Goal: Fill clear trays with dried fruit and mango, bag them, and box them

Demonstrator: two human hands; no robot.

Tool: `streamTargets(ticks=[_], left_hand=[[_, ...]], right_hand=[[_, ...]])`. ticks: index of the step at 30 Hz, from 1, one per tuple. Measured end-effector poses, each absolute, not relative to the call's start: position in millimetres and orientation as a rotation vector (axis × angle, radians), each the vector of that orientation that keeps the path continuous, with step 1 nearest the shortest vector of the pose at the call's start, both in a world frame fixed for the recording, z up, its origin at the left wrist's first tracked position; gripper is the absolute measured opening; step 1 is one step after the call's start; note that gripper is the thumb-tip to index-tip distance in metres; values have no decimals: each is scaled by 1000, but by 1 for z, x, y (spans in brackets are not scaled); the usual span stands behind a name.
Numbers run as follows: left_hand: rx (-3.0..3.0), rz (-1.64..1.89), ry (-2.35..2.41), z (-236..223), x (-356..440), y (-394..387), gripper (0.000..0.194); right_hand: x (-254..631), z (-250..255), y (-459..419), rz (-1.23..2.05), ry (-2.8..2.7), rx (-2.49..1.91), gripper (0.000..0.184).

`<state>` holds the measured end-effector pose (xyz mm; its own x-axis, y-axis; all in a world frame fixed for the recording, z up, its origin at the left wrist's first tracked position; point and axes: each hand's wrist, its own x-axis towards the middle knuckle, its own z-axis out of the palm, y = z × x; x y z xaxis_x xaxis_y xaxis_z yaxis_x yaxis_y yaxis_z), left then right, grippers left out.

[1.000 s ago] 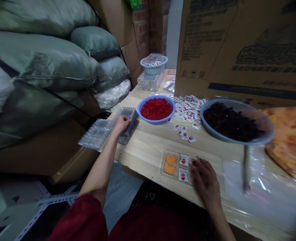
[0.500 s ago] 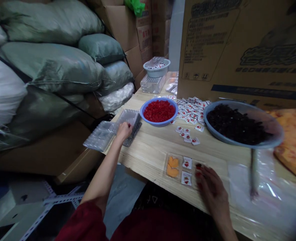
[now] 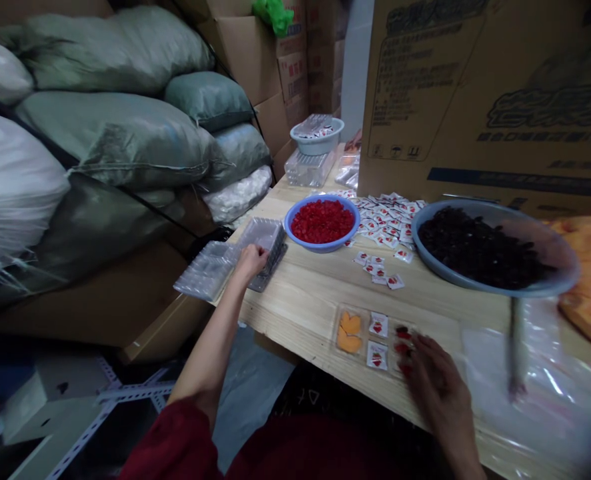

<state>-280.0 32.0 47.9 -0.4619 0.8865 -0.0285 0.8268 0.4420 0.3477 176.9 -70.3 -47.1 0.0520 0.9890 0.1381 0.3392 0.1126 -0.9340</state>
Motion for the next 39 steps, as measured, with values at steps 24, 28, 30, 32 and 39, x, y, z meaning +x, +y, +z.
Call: streamTargets(ticks=[24, 28, 30, 32, 39], left_hand=[[1286, 1401, 1355, 76, -82, -98, 18], [1034, 1160, 1217, 38, -24, -127, 19], [1038, 1141, 1259, 32, -34, -121, 21], [1169, 1251, 1433, 39, -71, -102, 24], [1761, 1119, 2488, 88, -273, 37, 51]], right_hand=[[92, 27, -82, 1732, -735, -1013, 50], [115, 25, -75, 1690, -540, -1041, 49], [144, 19, -74, 1578, -538, -1176, 51], [172, 13, -72, 1475, -491, -1282, 55], [207, 16, -67, 1359, -343, -1431, 64]])
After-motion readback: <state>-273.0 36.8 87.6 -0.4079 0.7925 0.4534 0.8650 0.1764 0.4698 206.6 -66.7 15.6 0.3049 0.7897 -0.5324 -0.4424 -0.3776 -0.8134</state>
